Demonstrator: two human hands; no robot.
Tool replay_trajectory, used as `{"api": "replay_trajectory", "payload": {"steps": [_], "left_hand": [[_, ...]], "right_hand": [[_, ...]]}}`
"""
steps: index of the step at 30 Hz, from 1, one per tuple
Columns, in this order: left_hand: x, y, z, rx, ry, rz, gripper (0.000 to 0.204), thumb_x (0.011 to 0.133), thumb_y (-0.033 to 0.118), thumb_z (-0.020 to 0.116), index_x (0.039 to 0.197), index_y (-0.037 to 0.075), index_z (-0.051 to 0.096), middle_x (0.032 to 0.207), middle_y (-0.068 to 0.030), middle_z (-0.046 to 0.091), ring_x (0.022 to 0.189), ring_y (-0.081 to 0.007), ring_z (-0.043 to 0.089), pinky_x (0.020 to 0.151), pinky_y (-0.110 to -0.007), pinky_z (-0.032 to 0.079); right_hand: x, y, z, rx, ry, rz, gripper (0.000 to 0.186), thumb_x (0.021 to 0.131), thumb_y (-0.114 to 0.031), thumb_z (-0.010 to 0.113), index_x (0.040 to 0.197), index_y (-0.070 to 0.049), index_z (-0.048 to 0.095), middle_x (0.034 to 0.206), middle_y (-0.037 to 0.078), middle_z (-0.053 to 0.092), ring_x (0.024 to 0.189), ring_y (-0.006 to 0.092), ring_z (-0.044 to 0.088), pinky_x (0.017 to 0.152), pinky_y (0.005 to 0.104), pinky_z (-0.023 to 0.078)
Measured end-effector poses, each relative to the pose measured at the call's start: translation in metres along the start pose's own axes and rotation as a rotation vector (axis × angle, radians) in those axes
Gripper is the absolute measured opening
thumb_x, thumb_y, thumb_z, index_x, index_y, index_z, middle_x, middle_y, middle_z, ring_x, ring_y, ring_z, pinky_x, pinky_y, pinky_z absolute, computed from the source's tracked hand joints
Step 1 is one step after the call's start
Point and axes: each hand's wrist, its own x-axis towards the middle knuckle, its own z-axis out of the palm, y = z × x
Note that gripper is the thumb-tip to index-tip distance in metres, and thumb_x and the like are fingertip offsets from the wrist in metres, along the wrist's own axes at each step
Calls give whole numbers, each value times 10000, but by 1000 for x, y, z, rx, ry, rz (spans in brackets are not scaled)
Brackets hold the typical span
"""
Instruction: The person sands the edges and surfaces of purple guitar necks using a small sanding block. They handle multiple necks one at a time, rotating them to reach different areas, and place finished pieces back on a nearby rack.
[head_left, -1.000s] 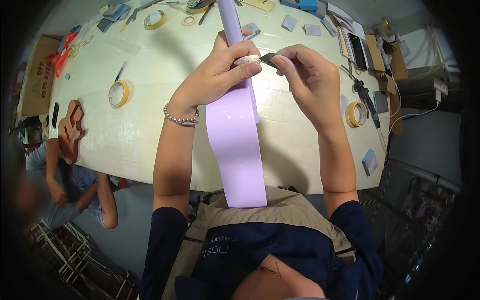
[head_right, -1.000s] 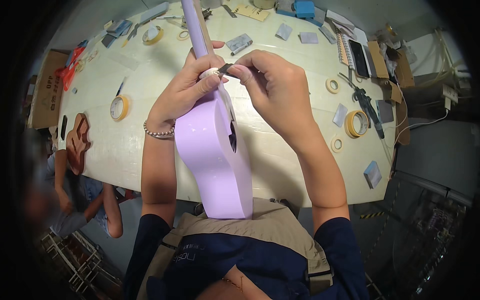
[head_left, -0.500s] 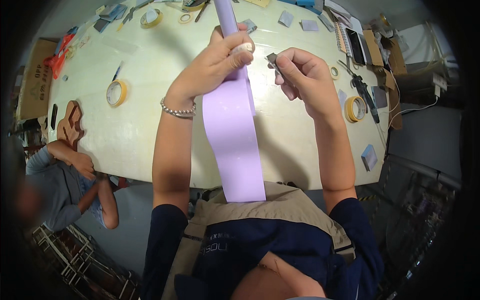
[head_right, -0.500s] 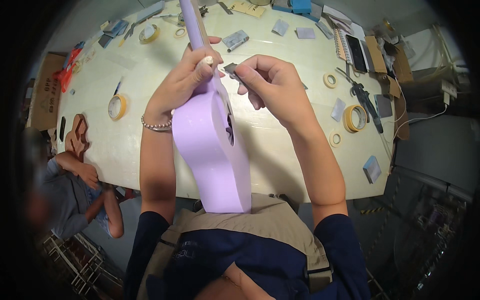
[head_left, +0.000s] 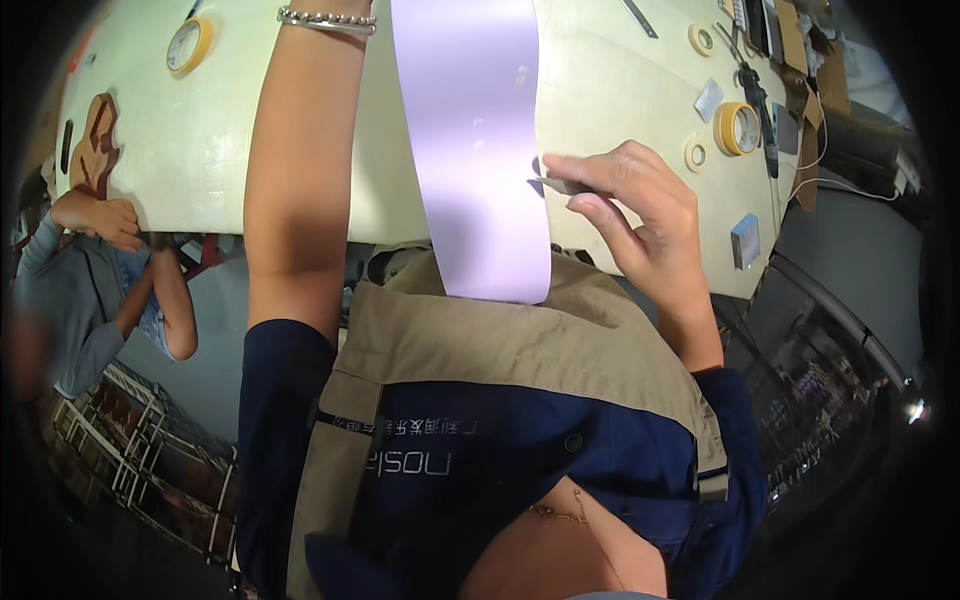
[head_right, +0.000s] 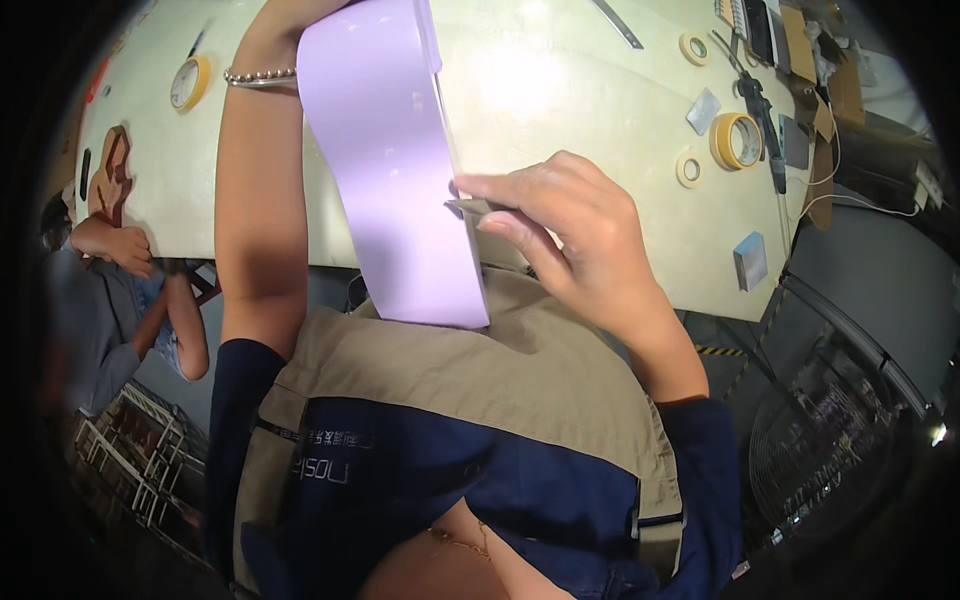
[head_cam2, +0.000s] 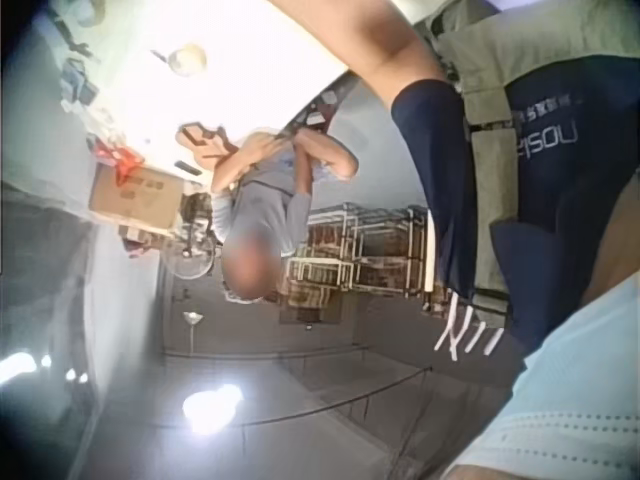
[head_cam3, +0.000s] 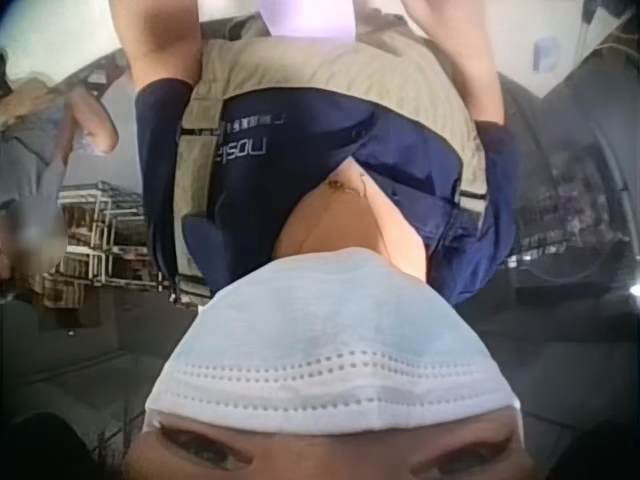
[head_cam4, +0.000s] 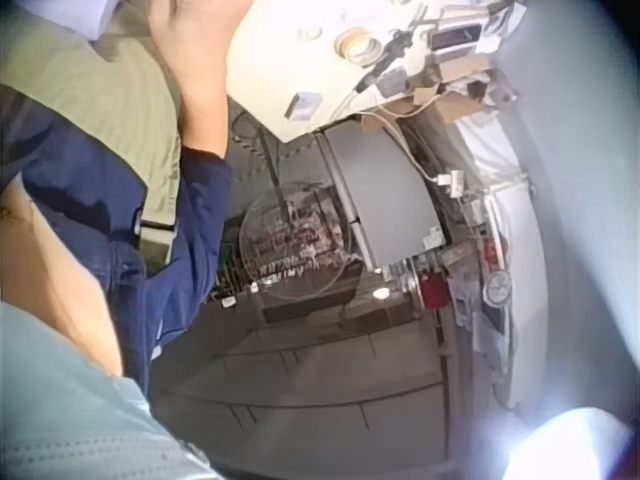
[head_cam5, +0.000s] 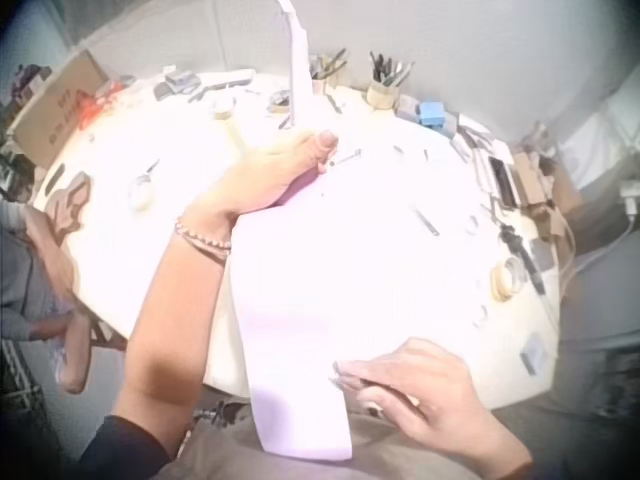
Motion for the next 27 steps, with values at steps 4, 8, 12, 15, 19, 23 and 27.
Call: {"api": "replay_trajectory", "payload": {"steps": [4, 8, 12, 15, 19, 23, 27], "left_hand": [[-5, 17, 6, 76, 37, -72, 435, 990, 488, 472, 863, 84, 575, 687, 47, 450, 591, -54, 389, 547, -216, 357], [-6, 13, 6, 78, 37, -6, 417, 992, 473, 477, 855, 93, 580, 662, 48, 445, 566, -48, 382, 521, -213, 343], [-5, 11, 6, 75, 24, 22, 416, 992, 473, 480, 843, 97, 577, 639, 56, 431, 557, -45, 377, 505, -206, 329], [-1, 7, 4, 57, -17, 43, 422, 990, 478, 481, 823, 101, 567, 624, 63, 415, 543, -40, 363, 489, -202, 316], [-2, 8, 6, 17, -22, 35, 422, 990, 477, 483, 804, 105, 554, 612, 71, 399, 529, -36, 344, 474, -203, 302], [-2, 10, 6, 12, -23, 26, 421, 988, 478, 485, 805, 105, 553, 615, 72, 397, 528, -35, 338, 471, -204, 297], [-5, 23, 10, 50, 0, 0, 417, 987, 481, 486, 821, 105, 557, 627, 73, 397, 538, -34, 337, 477, -204, 294]], "right_hand": [[-1, 2, 5, -61, 43, -40, 234, 724, -64, 758, 955, -95, 735, 877, 24, 722, 658, 169, 538, 606, 268, 440], [-1, 3, 8, -114, 73, -75, 265, 685, -59, 777, 943, -108, 742, 945, 14, 734, 650, 167, 524, 603, 262, 439], [-2, 2, 10, -132, 75, -64, 279, 663, -66, 791, 935, -107, 744, 950, 10, 737, 644, 166, 507, 601, 255, 435], [-1, 1, 10, -130, 89, -64, 283, 650, -71, 798, 926, -99, 742, 940, 15, 738, 637, 164, 503, 598, 254, 426], [-1, 2, 12, -186, 101, -80, 273, 639, -67, 799, 904, -94, 738, 924, 23, 739, 638, 158, 506, 593, 254, 412], [-1, 0, 12, -214, 92, -67, 265, 618, -55, 797, 874, -84, 734, 917, 23, 739, 639, 153, 513, 591, 256, 405], [1, -2, 7, -204, 29, -47, 270, 600, -21, 788, 860, -67, 732, 886, 15, 736, 635, 146, 519, 583, 255, 416]]}}
